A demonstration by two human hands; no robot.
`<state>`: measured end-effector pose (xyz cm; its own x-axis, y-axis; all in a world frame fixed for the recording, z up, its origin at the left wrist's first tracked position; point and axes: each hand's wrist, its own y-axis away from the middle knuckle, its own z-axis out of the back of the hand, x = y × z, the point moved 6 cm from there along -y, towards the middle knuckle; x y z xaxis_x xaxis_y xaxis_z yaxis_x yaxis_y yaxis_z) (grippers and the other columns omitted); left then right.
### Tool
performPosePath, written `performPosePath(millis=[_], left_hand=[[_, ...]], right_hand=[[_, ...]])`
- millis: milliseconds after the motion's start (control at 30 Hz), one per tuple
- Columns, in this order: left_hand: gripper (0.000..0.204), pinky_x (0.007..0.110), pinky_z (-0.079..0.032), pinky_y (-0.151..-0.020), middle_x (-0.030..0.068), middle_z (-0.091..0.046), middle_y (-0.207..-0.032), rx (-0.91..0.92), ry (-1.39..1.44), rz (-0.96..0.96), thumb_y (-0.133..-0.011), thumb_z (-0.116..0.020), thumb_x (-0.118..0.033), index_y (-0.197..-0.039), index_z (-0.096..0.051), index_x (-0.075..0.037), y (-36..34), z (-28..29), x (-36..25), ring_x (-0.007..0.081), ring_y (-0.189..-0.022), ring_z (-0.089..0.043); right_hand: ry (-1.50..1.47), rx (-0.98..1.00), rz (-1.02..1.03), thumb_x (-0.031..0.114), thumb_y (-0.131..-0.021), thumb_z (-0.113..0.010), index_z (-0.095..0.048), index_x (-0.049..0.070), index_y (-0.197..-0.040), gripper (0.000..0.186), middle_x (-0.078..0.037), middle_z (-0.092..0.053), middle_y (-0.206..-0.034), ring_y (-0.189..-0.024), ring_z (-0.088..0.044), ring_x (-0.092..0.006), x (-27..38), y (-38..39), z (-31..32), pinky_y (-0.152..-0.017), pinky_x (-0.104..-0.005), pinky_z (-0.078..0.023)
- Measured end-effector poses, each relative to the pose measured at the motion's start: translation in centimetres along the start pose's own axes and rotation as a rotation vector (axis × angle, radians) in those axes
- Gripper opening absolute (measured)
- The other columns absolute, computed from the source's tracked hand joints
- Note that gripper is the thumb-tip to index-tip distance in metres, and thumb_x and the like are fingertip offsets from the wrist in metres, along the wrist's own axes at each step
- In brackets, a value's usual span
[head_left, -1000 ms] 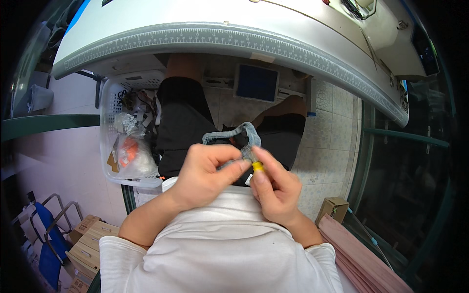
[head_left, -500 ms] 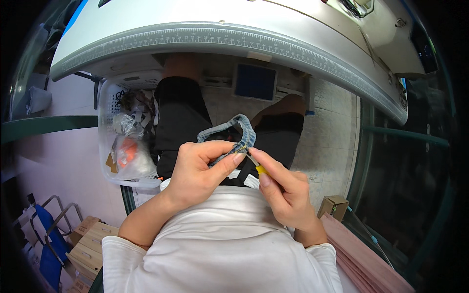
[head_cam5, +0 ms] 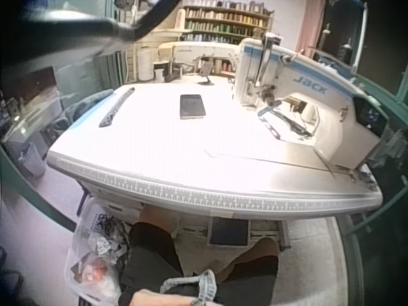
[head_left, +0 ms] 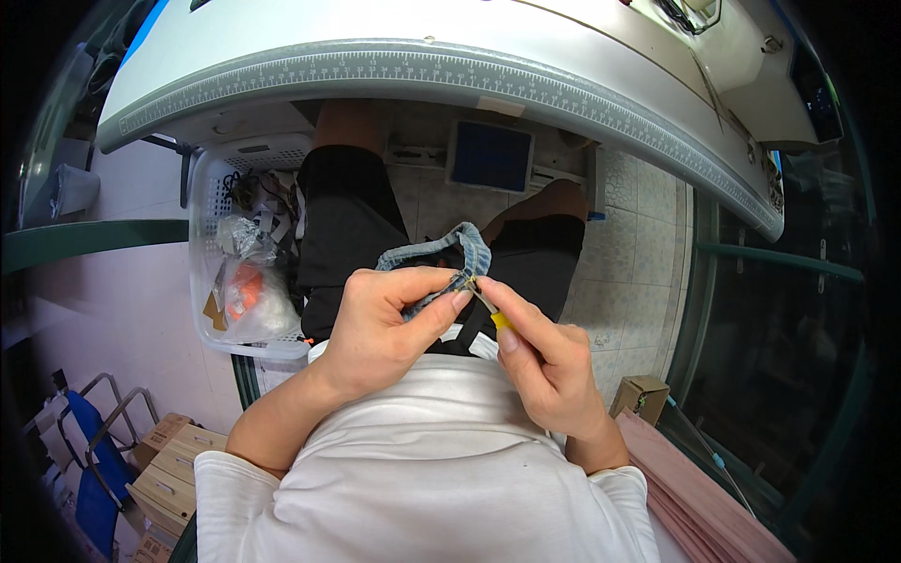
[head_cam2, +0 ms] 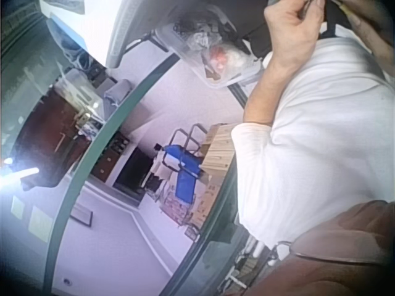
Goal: The person is using a seam ripper to remove stitches from a blue denim strap by hand.
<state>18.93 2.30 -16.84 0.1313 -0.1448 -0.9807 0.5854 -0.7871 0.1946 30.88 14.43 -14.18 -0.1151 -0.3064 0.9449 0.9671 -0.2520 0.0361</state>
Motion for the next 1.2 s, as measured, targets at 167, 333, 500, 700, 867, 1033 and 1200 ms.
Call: performPosePath(millis=[167,333,500,700,867,1033,1200], left_hand=[[0.019,0.020,-0.041,-0.052,0.0016,-0.065,-0.071,-0.033,-0.014,-0.034,-0.094,-0.067,-0.005,-0.110,-0.071,0.006,0.0,0.0,0.0,0.0025,-0.061,-0.053],[0.019,0.020,-0.041,-0.052,0.0018,-0.066,-0.071,-0.043,-0.033,-0.056,-0.094,-0.067,-0.005,-0.109,-0.071,0.006,0.0,-0.1,-0.1,0.0025,-0.061,-0.054],[0.019,0.021,-0.042,-0.051,0.0038,-0.067,-0.070,-0.069,-0.075,-0.095,-0.092,-0.068,-0.003,-0.109,-0.072,0.005,0.0,0.1,-0.1,0.0035,-0.059,-0.054],[0.013,0.025,-0.039,-0.049,0.0048,-0.063,-0.065,-0.155,-0.356,-0.287,-0.090,-0.069,-0.002,-0.101,-0.071,0.006,0.2,0.0,-0.3,0.0048,-0.056,-0.053],[0.012,0.025,-0.035,-0.048,0.0006,-0.057,-0.062,-0.072,-0.134,-0.070,-0.093,-0.068,-0.006,-0.094,-0.070,0.005,0.4,0.1,0.8,0.0033,-0.056,-0.045],[0.015,0.021,-0.033,-0.051,-0.0040,-0.058,-0.065,0.020,0.071,0.114,-0.094,-0.069,-0.010,-0.093,-0.073,0.004,1.1,-1.6,2.2,0.0010,-0.059,-0.043],[0.017,0.021,-0.036,-0.054,-0.0030,-0.061,-0.070,-0.023,0.160,0.137,-0.095,-0.068,-0.011,-0.097,-0.073,0.006,0.6,-0.2,1.8,0.0012,-0.065,-0.046]], right_hand=[[-0.014,0.003,-0.016,-0.009,-0.091,-0.052,-0.052,-0.001,-0.142,0.052,-0.009,-0.063,-0.071,-0.055,-0.055,-0.0111,0.0,0.0,-0.2,-0.055,-0.0247,-0.044],[-0.019,0.013,-0.036,-0.008,-0.092,-0.051,-0.051,-0.001,-0.143,0.052,-0.009,-0.063,-0.071,-0.056,-0.055,-0.0110,0.0,-0.1,-0.2,-0.056,-0.0248,-0.044],[-0.023,0.036,-0.086,-0.007,-0.093,-0.051,-0.050,-0.001,-0.144,0.052,-0.009,-0.062,-0.070,-0.056,-0.055,-0.0110,-0.2,-0.1,-0.2,-0.056,-0.0246,-0.044],[-0.030,-0.022,-0.079,-0.004,-0.095,-0.052,-0.050,0.000,-0.144,0.049,-0.008,-0.061,-0.068,-0.055,-0.053,-0.0094,-0.4,-0.2,-1.1,-0.055,-0.0248,-0.043],[-0.261,-0.027,-0.170,0.000,-0.098,-0.051,-0.048,0.000,-0.146,0.048,-0.003,-0.059,-0.065,-0.055,-0.049,-0.0046,-2.0,0.6,-1.8,-0.053,-0.0220,-0.039],[-0.629,-0.271,-0.161,0.007,-0.103,-0.048,-0.043,-0.001,-0.148,0.046,0.003,-0.051,-0.062,-0.052,-0.042,-0.0010,-2.6,0.7,-0.1,-0.046,-0.0185,-0.032],[-0.419,-0.161,-0.170,0.003,-0.100,-0.054,-0.051,-0.003,-0.142,0.043,0.003,-0.055,-0.070,-0.057,-0.044,-0.0022,-2.6,0.7,1.1,-0.053,-0.0182,-0.035]])
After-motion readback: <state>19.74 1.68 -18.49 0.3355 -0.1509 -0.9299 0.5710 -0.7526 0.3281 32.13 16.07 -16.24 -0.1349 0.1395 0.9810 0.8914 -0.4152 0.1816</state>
